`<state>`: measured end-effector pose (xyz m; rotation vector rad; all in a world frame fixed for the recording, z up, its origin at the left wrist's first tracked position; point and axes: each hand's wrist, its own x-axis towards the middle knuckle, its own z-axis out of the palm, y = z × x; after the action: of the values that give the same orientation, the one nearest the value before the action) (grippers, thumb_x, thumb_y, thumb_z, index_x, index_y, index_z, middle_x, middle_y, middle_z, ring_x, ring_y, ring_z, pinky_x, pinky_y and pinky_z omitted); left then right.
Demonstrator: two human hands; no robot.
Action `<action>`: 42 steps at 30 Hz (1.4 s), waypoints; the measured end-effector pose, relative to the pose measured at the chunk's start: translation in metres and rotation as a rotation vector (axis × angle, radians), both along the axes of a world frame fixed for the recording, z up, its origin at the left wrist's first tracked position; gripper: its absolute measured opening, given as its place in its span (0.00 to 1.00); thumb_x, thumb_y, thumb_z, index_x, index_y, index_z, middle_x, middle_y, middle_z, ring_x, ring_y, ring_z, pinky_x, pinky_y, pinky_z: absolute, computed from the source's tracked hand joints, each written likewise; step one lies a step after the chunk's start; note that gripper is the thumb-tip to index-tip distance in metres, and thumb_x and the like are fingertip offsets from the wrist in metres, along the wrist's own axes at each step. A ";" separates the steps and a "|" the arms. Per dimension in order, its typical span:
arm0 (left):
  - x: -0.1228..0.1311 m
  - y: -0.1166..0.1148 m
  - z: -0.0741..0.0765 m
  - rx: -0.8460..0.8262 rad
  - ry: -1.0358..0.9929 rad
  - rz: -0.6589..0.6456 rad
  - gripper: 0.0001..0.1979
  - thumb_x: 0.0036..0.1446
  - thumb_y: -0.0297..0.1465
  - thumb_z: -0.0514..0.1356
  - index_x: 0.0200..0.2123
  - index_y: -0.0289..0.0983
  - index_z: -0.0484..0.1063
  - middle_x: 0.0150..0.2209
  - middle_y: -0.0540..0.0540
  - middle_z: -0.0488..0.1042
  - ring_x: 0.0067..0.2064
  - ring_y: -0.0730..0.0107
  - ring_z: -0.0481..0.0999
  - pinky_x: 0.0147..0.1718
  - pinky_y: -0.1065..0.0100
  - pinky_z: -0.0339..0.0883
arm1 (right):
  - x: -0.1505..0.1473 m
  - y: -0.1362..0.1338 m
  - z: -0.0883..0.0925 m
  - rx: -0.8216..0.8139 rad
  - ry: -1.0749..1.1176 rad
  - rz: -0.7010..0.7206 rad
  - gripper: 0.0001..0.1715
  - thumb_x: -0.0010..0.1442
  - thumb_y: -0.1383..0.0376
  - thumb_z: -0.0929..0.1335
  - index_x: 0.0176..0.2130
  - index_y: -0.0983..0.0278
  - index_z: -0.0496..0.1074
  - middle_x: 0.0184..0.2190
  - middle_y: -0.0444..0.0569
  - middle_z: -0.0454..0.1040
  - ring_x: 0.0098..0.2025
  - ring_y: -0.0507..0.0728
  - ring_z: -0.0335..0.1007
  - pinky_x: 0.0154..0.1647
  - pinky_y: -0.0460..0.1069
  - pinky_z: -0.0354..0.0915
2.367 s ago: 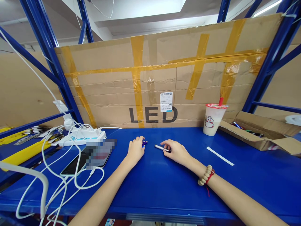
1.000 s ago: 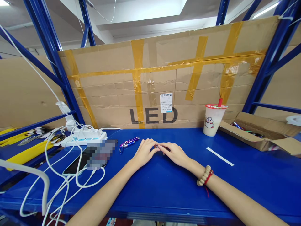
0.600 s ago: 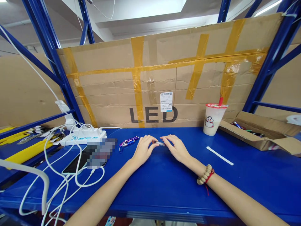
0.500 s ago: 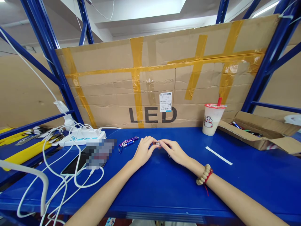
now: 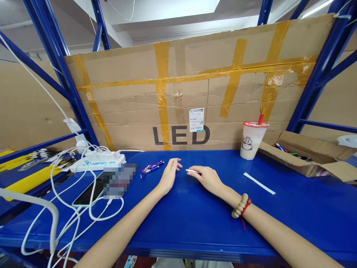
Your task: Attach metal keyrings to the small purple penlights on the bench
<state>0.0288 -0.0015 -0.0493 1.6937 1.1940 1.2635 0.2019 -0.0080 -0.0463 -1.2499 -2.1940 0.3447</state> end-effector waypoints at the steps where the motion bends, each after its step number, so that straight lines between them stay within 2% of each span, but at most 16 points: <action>1: 0.000 0.001 0.000 -0.015 -0.038 0.014 0.17 0.61 0.38 0.41 0.41 0.38 0.64 0.35 0.47 0.70 0.36 0.70 0.67 0.38 0.68 0.59 | 0.000 0.000 0.000 0.000 -0.010 -0.009 0.23 0.60 0.47 0.56 0.38 0.54 0.72 0.36 0.41 0.75 0.37 0.54 0.70 0.33 0.46 0.57; 8: -0.002 0.008 -0.004 -0.112 -0.179 0.029 0.17 0.59 0.39 0.42 0.39 0.37 0.65 0.33 0.46 0.71 0.33 0.71 0.69 0.32 0.70 0.58 | -0.001 -0.001 0.001 0.010 -0.018 0.004 0.21 0.60 0.49 0.56 0.40 0.54 0.71 0.37 0.40 0.75 0.37 0.54 0.70 0.32 0.46 0.58; 13: -0.002 0.008 -0.005 -0.117 -0.211 0.032 0.16 0.58 0.39 0.44 0.38 0.37 0.65 0.33 0.47 0.71 0.33 0.71 0.69 0.31 0.71 0.57 | -0.002 -0.001 -0.002 0.040 -0.030 0.119 0.19 0.60 0.51 0.58 0.44 0.54 0.69 0.45 0.41 0.72 0.45 0.54 0.68 0.41 0.47 0.60; 28: 0.000 0.004 -0.001 -0.130 -0.209 0.053 0.15 0.57 0.38 0.45 0.37 0.37 0.67 0.32 0.47 0.72 0.31 0.72 0.69 0.30 0.70 0.57 | -0.001 -0.002 0.000 0.040 -0.134 0.016 0.21 0.61 0.49 0.56 0.40 0.53 0.71 0.36 0.42 0.76 0.37 0.55 0.71 0.30 0.45 0.57; 32: 0.000 0.005 -0.001 -0.126 -0.216 0.037 0.16 0.56 0.40 0.45 0.36 0.37 0.67 0.32 0.47 0.72 0.32 0.71 0.69 0.31 0.70 0.57 | 0.000 -0.001 -0.001 0.031 -0.144 0.033 0.20 0.60 0.49 0.57 0.38 0.53 0.72 0.34 0.41 0.76 0.36 0.55 0.71 0.29 0.45 0.56; 37: 0.000 0.007 -0.002 -0.126 -0.218 0.025 0.18 0.56 0.42 0.45 0.34 0.37 0.68 0.32 0.46 0.72 0.33 0.69 0.69 0.31 0.69 0.57 | -0.001 -0.001 -0.001 0.034 -0.151 0.021 0.19 0.60 0.50 0.57 0.41 0.53 0.71 0.37 0.42 0.76 0.39 0.56 0.71 0.31 0.45 0.57; 42: 0.000 0.007 -0.002 -0.132 -0.219 0.017 0.18 0.56 0.40 0.44 0.34 0.36 0.69 0.32 0.45 0.73 0.34 0.69 0.70 0.32 0.69 0.58 | -0.001 -0.003 0.002 0.012 -0.170 0.029 0.20 0.61 0.50 0.57 0.37 0.55 0.71 0.32 0.42 0.76 0.35 0.55 0.71 0.28 0.45 0.55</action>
<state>0.0286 0.0056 -0.0509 1.4136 1.1358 1.3131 0.2005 -0.0113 -0.0440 -1.2831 -2.3561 0.2438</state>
